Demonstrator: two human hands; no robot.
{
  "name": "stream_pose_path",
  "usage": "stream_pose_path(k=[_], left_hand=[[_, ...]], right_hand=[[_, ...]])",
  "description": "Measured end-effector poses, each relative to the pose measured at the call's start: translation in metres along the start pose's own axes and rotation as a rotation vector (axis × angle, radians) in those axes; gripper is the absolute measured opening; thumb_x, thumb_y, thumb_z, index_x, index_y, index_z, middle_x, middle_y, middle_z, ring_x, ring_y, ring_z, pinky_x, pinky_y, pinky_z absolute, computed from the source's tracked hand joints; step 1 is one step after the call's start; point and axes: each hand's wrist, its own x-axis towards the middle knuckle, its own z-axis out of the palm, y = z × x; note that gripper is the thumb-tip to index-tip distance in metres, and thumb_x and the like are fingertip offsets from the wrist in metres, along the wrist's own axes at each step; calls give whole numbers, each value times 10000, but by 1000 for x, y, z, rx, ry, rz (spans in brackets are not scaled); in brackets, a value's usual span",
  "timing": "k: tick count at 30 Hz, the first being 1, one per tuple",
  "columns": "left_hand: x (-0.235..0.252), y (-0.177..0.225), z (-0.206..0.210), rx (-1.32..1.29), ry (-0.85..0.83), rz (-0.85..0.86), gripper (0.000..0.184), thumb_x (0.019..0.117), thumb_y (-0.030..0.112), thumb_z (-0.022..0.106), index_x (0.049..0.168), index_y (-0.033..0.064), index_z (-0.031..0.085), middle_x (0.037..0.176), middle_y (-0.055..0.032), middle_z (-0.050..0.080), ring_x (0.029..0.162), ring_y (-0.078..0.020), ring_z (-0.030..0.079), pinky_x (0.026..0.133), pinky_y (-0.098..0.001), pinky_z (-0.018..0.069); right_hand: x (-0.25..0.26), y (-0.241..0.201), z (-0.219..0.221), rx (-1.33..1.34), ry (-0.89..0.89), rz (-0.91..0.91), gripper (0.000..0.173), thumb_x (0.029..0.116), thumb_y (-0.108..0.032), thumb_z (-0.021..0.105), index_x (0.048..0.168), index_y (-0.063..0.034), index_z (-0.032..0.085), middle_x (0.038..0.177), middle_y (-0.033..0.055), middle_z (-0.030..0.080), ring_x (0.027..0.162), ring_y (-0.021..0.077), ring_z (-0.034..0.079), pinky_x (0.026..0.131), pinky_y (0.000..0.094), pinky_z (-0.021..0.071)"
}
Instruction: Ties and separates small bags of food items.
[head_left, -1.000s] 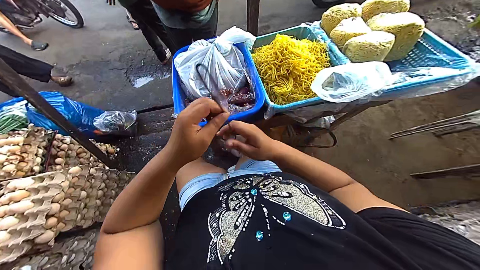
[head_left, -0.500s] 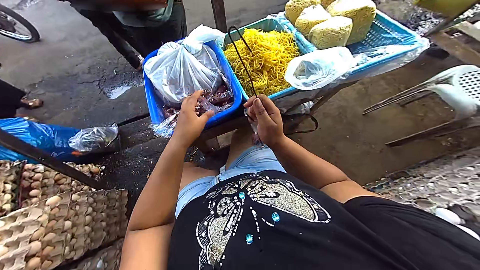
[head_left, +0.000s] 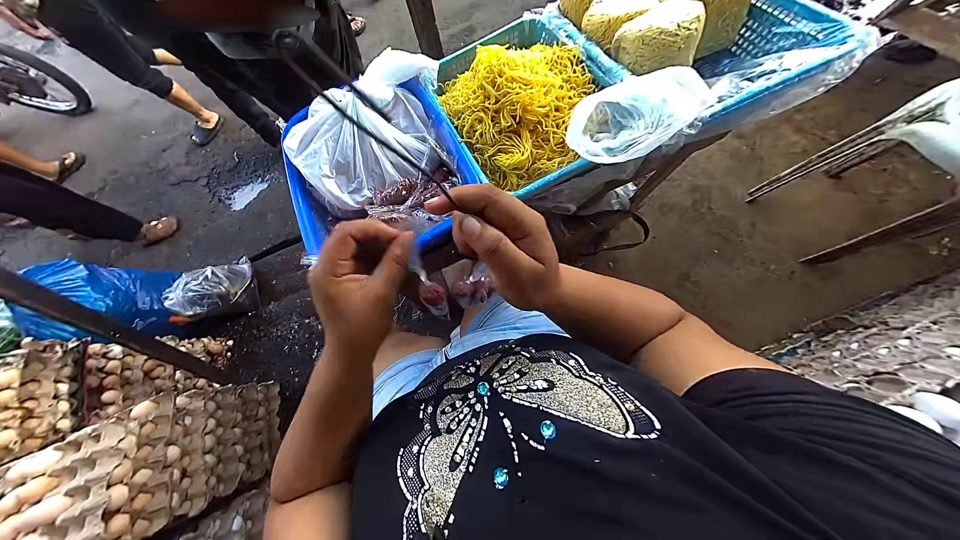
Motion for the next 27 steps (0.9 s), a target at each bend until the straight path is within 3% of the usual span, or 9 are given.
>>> stream_pose_path(k=[2, 4, 7, 12, 16, 19, 21, 24, 27], left_hand=[[-12, -3, 10, -40, -39, -89, 131, 930, 53, 719, 1046, 84, 666, 897, 80, 707, 724, -7, 668, 651, -200, 594], [-22, -6, 15, -72, -57, -154, 125, 953, 45, 686, 1076, 63, 672, 902, 58, 715, 717, -30, 680, 642, -226, 608], [-30, -8, 16, -51, -67, -156, 136, 985, 48, 647, 1119, 54, 667, 938, 46, 732, 762, -49, 714, 682, -255, 638], [-36, -28, 24, 245, -66, 211, 105, 973, 46, 649, 1038, -31, 676, 954, -92, 698, 877, -81, 674, 816, -231, 574], [-37, -34, 30, 297, -12, 237, 108, 984, 50, 631, 1023, -33, 689, 934, -105, 694, 877, -97, 673, 821, -227, 568], [-39, -37, 32, 294, 7, 215, 117, 988, 49, 626, 1028, -39, 691, 938, -112, 701, 867, -92, 675, 813, -219, 567], [-40, -38, 33, 316, 10, 243, 109, 989, 48, 626, 1025, -32, 690, 923, -108, 696, 861, -101, 673, 807, -220, 565], [-43, -41, 32, 397, -23, 385, 112, 975, 32, 607, 990, -29, 700, 877, -136, 672, 844, -183, 669, 800, -279, 570], [-43, -40, 28, 501, -83, 526, 138, 952, 34, 589, 960, -19, 717, 836, -143, 659, 802, -226, 661, 742, -307, 564]], right_hand=[[3, 3, 9, -8, 4, 62, 293, 1054, -50, 410, 1208, 113, 599, 904, 52, 619, 620, -24, 455, 549, 140, 412], [0, 11, 15, -35, 20, 123, 295, 1071, -62, 414, 1218, 102, 612, 1070, 67, 677, 707, -43, 510, 624, 136, 447], [-5, 19, 17, -87, 58, 200, 296, 1076, -61, 418, 1232, 85, 623, 1121, 67, 687, 790, -40, 562, 691, 132, 474], [-12, 21, 17, -119, 56, 265, 288, 1075, -75, 435, 1231, 67, 630, 1177, 73, 692, 943, -23, 627, 827, 145, 518], [-19, 22, 16, -131, 69, 298, 276, 1075, -78, 428, 1211, 42, 636, 1070, 9, 676, 773, -63, 556, 685, 107, 475], [-23, 23, 18, -161, 80, 308, 276, 1079, -89, 425, 1207, 40, 632, 1077, 9, 678, 797, -65, 566, 720, 108, 484], [-23, 25, 20, -157, 101, 326, 278, 1081, -89, 419, 1211, 39, 629, 1023, -7, 668, 740, -69, 534, 674, 102, 461], [-21, 27, 21, -72, 144, 433, 282, 1082, -109, 415, 1208, -3, 644, 814, -68, 578, 627, -39, 472, 583, 118, 418], [-17, 29, 24, 135, 207, 600, 262, 1075, -133, 430, 1153, -53, 667, 755, -87, 573, 606, -12, 468, 590, 150, 415]])
